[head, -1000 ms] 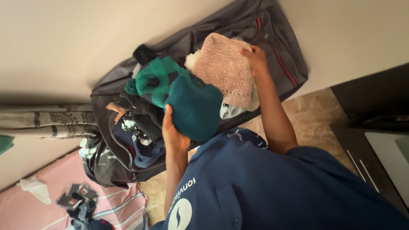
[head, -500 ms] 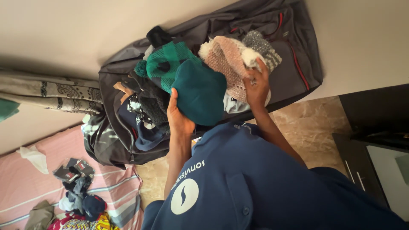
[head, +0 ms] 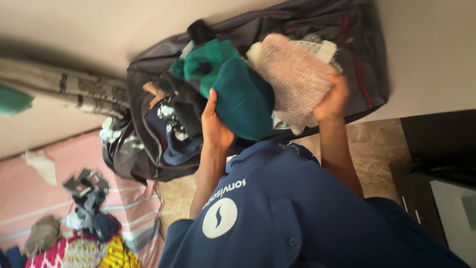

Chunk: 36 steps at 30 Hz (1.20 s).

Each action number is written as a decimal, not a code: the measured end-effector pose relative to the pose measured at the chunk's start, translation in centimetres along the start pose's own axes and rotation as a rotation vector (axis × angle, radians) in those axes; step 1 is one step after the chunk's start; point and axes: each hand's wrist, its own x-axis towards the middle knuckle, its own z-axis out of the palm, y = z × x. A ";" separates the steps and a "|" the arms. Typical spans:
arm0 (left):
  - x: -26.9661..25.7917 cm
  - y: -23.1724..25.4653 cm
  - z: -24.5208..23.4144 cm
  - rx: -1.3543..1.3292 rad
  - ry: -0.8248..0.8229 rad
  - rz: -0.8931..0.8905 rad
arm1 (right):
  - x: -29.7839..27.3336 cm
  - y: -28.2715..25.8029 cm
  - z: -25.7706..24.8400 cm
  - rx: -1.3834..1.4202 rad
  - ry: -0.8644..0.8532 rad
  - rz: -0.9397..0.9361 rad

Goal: Sort and organize various clothing items, hats, beanies, and socks by placing them into a drawer.

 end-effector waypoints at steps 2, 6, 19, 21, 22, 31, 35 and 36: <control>-0.5 0.8 0.0 -0.008 -0.015 0.000 | -1.3 -0.2 2.0 0.025 -0.039 -0.062; -1.2 1.8 0.3 -0.018 -0.078 -0.042 | -2.6 0.6 3.5 0.016 -0.163 -0.286; -0.1 -0.1 -3.1 -0.153 -0.032 -0.018 | -6.4 4.3 11.9 -1.279 -0.905 -0.621; 0.1 -0.6 -3.6 -0.185 -0.032 0.039 | -6.4 4.6 11.7 -1.323 -0.951 -0.625; 0.4 -0.9 -3.9 -0.191 -0.027 0.044 | -6.5 4.7 11.4 -1.323 -0.959 -0.619; 0.5 -0.8 -2.3 -0.271 -0.149 0.113 | -6.4 6.8 11.0 -1.420 -0.888 -0.738; 0.8 -1.1 -2.1 -0.196 -0.267 0.092 | -5.1 6.8 6.0 -1.174 -0.470 -0.576; 0.8 -1.2 -1.9 -0.116 -0.272 0.104 | -4.4 6.5 4.2 -1.176 -0.291 -0.517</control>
